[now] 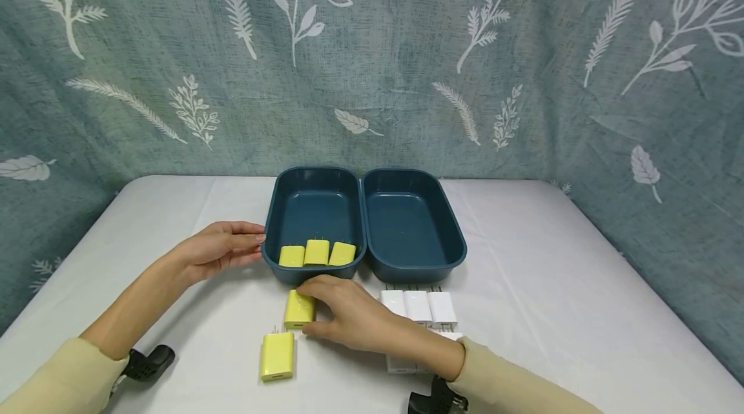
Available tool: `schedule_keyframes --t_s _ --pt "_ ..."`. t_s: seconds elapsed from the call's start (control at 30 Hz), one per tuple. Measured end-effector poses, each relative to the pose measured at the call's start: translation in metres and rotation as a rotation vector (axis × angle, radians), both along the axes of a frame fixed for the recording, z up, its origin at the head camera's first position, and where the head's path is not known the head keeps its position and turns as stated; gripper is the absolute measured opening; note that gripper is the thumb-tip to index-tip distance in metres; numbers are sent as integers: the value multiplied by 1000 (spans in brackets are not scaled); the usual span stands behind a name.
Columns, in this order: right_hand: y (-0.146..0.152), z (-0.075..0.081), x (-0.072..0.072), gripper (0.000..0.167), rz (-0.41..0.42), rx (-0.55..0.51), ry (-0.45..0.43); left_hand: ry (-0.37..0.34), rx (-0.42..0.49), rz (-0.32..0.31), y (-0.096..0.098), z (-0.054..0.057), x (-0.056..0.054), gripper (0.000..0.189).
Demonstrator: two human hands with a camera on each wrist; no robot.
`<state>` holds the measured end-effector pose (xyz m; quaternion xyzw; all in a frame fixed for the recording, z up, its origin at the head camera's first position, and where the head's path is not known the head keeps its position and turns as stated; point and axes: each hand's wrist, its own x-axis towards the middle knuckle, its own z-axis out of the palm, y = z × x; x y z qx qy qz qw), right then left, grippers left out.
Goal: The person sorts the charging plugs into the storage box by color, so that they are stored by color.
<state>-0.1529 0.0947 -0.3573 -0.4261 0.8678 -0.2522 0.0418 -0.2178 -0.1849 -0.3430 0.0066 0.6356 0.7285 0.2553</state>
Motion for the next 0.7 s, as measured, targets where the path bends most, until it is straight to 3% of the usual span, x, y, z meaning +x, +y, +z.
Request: schedule_keyframes --t_s 0.7 --pt "0 -3 0 47 -11 -44 -1 17 3 -13 2 1 2 48"
